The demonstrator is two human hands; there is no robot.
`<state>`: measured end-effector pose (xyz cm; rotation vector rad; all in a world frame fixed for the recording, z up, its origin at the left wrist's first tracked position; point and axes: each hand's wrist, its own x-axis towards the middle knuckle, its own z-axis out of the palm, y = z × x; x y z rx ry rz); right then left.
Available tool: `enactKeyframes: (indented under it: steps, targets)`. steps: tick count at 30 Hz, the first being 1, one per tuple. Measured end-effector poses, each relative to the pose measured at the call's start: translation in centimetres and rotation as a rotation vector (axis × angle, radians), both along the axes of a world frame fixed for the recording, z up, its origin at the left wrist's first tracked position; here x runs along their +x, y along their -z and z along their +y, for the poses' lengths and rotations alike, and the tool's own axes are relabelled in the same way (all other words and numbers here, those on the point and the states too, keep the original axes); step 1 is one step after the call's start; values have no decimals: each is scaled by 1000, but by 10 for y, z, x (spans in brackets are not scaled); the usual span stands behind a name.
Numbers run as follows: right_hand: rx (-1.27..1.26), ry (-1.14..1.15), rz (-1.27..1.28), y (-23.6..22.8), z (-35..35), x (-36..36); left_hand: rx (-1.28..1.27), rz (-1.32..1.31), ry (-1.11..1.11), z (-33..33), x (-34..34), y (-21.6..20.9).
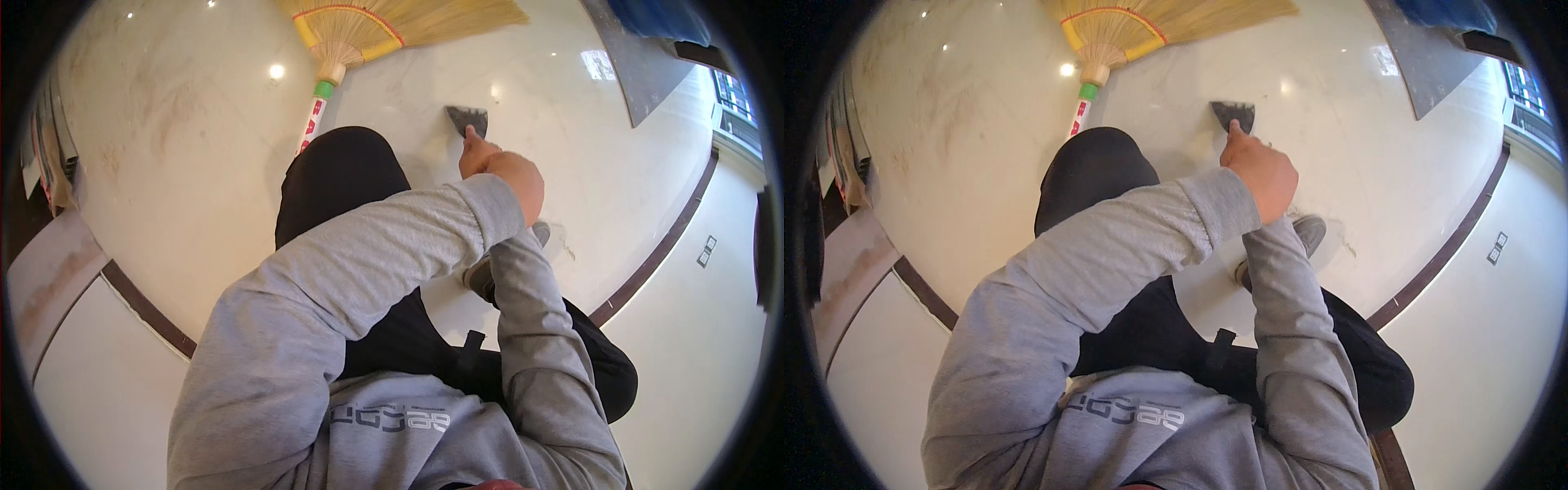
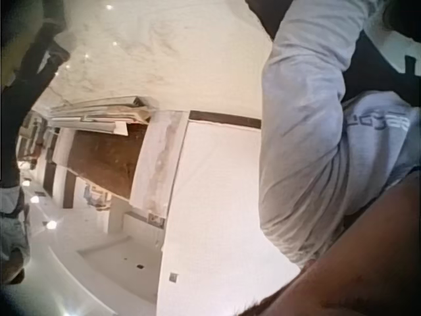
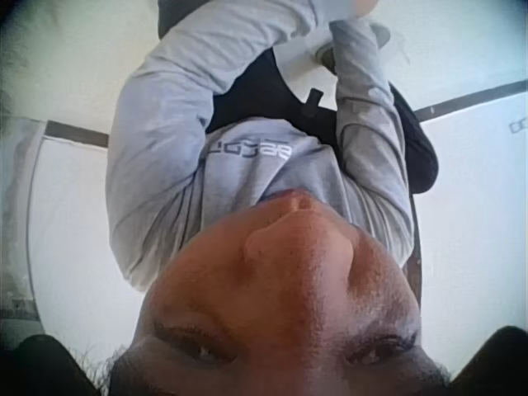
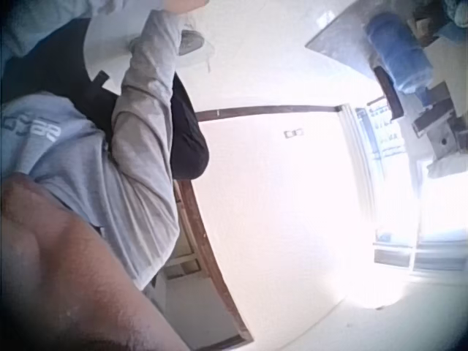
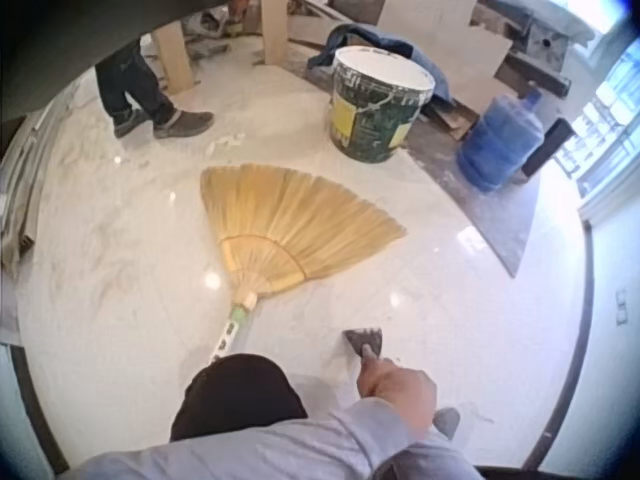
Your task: The person kneels and scrapes debris from a glossy tiled floor using a metal scraper. They then stand and sweep the loosened debris with a broom. The person briefly wipes their face with a pink cloth before resuming sweeping.
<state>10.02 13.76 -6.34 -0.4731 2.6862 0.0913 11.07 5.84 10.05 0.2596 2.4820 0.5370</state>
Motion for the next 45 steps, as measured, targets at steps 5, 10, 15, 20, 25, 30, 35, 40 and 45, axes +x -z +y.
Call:
enactKeyframes:
  steps: [5,10,15,20,25,30,35,40,45]
  targets:
    - [38,-16,-44,-3,-10,-10,-56,-29,-71,-15,-8,-4]
    - [63,-5,-62,-11,-18,-21,-244,229,-204,11,-8,43]
    - [71,19,-63,-4,-15,-16,-52,42,-72,-23,-13,-46]
    - [105,52,-64,-11,-16,-15,-16,83,-81,-11,-18,-38]
    - [89,32,-47,-21,-41,-9,-22,83,-131,-20,-6,-33]
    - [60,-10,-97,-8,-30,-20,-24,39,-150,-22,-13,-43]
    - [251,15,-220,3,-47,-28,11,69,-196,-27,-11,-42]
    - [467,-519,-116,58,-7,-52,-8,93,-190,-19,-4,-39]
    - [56,-78,56,30,-24,-16,23,-24,-146,-29,-11,-51]
